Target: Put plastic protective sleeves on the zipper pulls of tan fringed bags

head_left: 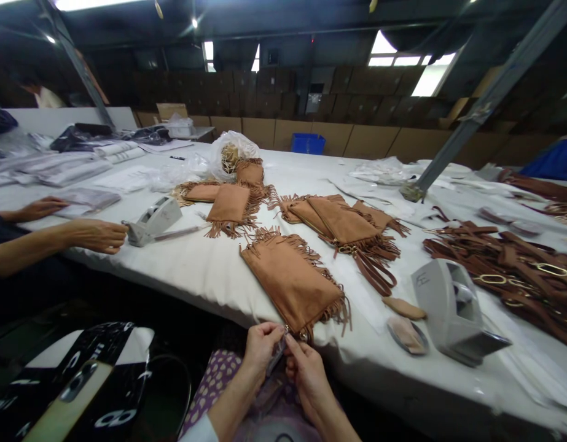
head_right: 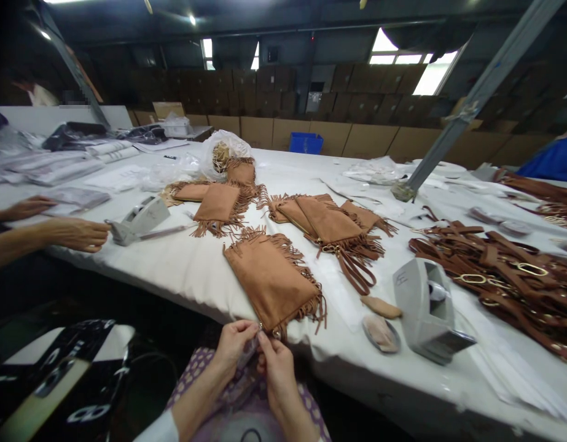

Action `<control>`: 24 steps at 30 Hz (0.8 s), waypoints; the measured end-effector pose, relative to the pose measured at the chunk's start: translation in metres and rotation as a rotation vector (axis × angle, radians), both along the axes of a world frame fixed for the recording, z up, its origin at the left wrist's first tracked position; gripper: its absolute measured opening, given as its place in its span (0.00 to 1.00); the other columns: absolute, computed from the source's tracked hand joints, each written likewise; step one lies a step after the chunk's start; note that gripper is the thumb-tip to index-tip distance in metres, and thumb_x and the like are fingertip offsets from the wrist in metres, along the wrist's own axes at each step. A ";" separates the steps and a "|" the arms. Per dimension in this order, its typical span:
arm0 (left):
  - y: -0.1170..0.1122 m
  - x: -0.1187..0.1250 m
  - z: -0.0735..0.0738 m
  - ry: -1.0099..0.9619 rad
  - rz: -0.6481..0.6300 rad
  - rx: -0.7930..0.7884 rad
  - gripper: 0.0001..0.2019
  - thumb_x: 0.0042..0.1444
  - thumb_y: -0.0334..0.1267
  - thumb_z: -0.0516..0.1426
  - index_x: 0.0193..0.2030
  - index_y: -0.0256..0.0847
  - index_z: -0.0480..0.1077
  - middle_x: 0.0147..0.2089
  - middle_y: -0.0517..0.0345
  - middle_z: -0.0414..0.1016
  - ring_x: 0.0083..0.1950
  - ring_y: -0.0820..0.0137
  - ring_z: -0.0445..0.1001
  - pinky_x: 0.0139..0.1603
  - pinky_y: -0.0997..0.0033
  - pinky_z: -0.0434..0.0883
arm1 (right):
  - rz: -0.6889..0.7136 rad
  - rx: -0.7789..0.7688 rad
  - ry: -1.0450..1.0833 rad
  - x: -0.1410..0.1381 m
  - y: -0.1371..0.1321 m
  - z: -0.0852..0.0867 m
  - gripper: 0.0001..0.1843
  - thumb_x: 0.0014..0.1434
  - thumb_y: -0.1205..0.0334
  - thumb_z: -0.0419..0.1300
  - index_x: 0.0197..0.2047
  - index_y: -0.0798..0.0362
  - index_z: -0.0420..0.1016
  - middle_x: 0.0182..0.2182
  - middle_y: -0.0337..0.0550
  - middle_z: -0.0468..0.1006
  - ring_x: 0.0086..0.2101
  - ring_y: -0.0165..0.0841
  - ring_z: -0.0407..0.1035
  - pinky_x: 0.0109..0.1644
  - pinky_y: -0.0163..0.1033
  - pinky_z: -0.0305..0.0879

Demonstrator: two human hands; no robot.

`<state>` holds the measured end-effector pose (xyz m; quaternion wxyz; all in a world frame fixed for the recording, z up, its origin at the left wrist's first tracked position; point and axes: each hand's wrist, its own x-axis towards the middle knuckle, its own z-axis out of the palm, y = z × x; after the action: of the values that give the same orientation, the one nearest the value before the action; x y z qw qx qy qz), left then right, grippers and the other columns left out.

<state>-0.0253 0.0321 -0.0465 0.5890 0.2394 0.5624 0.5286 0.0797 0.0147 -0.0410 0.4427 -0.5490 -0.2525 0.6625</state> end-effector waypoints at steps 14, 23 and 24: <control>-0.037 -0.013 0.002 0.010 -0.166 0.016 0.22 0.42 0.54 0.65 0.32 0.34 0.72 0.25 0.55 0.75 0.20 0.76 0.67 0.19 0.78 0.60 | -0.016 0.015 0.132 -0.014 0.006 0.012 0.23 0.40 0.48 0.70 0.18 0.54 0.62 0.12 0.27 0.56 0.14 0.20 0.47 0.18 0.30 0.43; -0.035 -0.028 0.013 0.060 -0.305 0.100 0.27 0.48 0.62 0.58 0.27 0.33 0.73 0.22 0.58 0.71 0.22 0.76 0.65 0.23 0.77 0.58 | -0.030 0.031 0.170 -0.013 0.009 0.009 0.24 0.35 0.50 0.73 0.16 0.54 0.62 0.11 0.27 0.57 0.15 0.20 0.49 0.19 0.31 0.46; -0.031 -0.030 0.015 0.093 -0.305 0.126 0.28 0.47 0.63 0.57 0.26 0.33 0.73 0.22 0.59 0.70 0.23 0.76 0.64 0.25 0.77 0.59 | -0.028 0.033 0.174 -0.013 0.010 0.008 0.24 0.35 0.50 0.73 0.16 0.55 0.63 0.11 0.27 0.56 0.15 0.20 0.48 0.19 0.30 0.45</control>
<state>-0.0550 0.0014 -0.0310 0.6195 0.3826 0.5120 0.4557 0.0667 0.0244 -0.0329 0.4808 -0.4856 -0.2163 0.6973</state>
